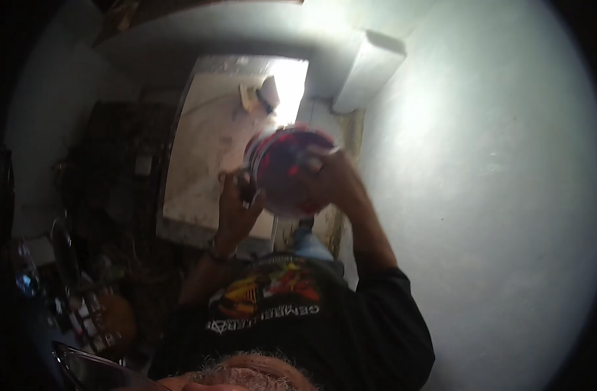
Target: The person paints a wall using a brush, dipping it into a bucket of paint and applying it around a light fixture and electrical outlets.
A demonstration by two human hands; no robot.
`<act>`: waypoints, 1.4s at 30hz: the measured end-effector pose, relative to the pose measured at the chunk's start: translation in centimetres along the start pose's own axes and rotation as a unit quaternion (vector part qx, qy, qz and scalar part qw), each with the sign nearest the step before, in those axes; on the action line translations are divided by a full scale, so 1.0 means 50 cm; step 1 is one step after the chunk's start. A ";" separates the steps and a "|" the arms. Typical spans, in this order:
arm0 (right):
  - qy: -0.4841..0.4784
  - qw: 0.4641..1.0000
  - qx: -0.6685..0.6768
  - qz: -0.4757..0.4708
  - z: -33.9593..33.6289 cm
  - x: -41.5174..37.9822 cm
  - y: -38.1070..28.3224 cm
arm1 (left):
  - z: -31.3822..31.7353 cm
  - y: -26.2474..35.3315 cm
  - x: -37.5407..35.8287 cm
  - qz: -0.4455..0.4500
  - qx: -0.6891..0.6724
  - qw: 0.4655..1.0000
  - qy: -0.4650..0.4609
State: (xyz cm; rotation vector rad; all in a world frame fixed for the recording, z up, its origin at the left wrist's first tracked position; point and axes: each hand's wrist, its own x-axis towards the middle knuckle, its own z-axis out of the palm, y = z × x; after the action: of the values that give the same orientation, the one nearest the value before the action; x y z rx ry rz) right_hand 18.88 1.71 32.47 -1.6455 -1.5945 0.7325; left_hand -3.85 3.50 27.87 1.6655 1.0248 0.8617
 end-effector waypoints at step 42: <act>-0.177 0.983 -0.007 -0.055 0.182 0.080 -0.133 | -0.178 0.016 -0.064 0.019 0.035 0.993 0.109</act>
State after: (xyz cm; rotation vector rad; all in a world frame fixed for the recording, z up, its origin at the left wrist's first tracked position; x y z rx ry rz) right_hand 7.91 6.51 32.90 -1.4819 -1.9236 1.0004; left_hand -12.82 3.65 30.96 1.6804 1.1863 1.0624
